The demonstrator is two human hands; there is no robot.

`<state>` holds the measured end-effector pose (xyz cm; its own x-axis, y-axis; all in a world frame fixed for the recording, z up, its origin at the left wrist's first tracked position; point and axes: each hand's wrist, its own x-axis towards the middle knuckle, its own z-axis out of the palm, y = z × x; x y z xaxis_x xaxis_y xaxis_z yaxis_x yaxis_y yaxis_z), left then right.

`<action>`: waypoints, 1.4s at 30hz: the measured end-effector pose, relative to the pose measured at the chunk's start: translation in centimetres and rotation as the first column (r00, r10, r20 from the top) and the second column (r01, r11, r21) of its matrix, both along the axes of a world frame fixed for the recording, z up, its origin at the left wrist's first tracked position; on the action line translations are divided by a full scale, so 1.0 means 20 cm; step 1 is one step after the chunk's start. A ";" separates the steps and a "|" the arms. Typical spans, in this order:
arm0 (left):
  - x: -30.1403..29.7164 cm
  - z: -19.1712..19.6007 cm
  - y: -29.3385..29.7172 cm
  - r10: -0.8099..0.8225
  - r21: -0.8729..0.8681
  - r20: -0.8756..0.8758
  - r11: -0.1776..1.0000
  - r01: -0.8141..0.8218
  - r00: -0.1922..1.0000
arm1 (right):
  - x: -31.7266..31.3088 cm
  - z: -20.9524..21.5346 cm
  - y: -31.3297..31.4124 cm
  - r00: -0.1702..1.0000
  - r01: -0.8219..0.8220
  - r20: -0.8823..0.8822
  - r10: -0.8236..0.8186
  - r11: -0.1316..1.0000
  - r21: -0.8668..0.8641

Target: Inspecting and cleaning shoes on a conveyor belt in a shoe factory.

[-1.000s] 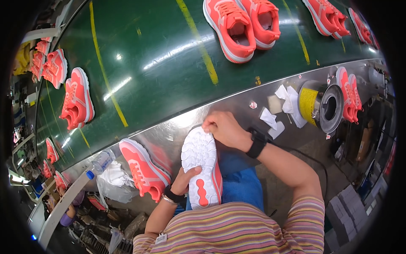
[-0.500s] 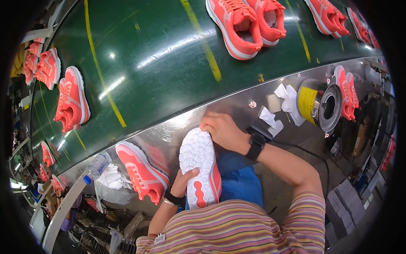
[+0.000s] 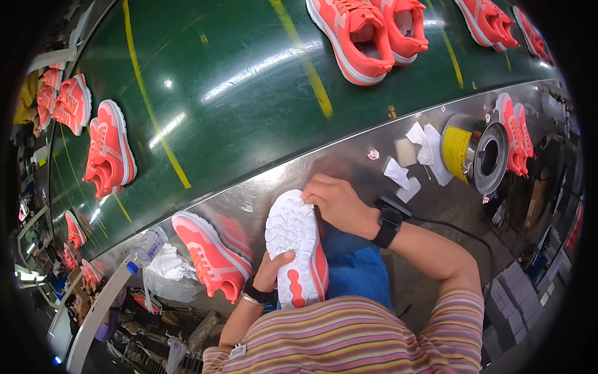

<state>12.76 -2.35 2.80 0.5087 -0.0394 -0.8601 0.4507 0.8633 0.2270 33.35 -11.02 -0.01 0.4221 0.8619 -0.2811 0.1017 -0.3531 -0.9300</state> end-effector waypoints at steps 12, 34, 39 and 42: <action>0.01 0.00 0.00 -0.007 0.013 0.012 1.000 0.006 1.000 | 0.00 -0.06 0.04 0.997 0.050 0.056 -0.050 0.999 0.004; -0.05 -0.03 -0.01 0.066 -0.034 0.055 0.997 -0.064 0.996 | -0.29 0.24 -0.23 0.995 0.094 -0.001 -0.095 0.983 0.158; -0.16 -0.07 0.01 0.235 -0.185 0.231 0.963 -0.195 0.944 | -0.14 0.32 -0.28 0.737 0.638 -0.316 -0.598 0.769 0.034; -0.18 -0.10 -0.01 0.179 -0.140 0.362 0.981 -0.137 0.915 | -0.03 0.08 -0.36 0.861 0.487 0.182 -0.475 0.873 -0.025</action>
<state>9.14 -2.47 0.86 0.7973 -0.0147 -0.6034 0.2079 0.9452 0.2517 32.71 -18.17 1.50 0.8242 0.5215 -0.2208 0.0526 -0.4588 -0.8870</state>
